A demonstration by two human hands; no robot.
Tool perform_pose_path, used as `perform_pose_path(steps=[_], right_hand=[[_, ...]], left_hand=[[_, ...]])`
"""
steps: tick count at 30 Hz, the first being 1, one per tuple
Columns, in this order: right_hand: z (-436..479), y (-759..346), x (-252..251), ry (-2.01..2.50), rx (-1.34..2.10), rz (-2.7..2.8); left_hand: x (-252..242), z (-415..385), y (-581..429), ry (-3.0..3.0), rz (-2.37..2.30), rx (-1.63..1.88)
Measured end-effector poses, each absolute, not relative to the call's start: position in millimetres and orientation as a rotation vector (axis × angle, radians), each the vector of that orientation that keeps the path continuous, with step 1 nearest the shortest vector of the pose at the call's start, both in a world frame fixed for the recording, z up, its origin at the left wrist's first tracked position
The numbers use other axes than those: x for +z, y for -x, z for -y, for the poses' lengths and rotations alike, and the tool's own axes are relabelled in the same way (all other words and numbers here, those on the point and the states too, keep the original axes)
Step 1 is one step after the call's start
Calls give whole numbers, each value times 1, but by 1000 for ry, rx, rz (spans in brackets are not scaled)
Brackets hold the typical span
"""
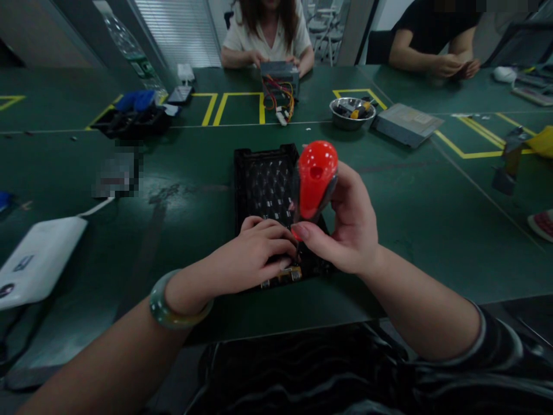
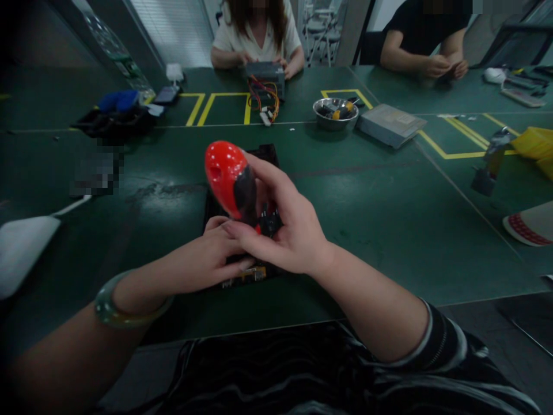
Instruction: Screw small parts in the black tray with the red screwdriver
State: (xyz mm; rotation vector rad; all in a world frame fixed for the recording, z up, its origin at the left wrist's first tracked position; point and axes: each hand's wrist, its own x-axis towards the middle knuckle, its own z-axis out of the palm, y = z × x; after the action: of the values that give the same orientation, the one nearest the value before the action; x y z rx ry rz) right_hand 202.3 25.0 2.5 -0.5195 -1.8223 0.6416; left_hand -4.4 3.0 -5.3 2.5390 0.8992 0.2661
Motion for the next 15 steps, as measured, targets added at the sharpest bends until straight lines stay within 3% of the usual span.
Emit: perform_pose_path(steps=[9,15], right_hand=[[-33,-209,0,624,278,1447],[-46,-207,-8,773,293,1550]], left_hand=[[-5,-3,5,-2526,-905,285],[-5,-3,6,-2541,-886,292]])
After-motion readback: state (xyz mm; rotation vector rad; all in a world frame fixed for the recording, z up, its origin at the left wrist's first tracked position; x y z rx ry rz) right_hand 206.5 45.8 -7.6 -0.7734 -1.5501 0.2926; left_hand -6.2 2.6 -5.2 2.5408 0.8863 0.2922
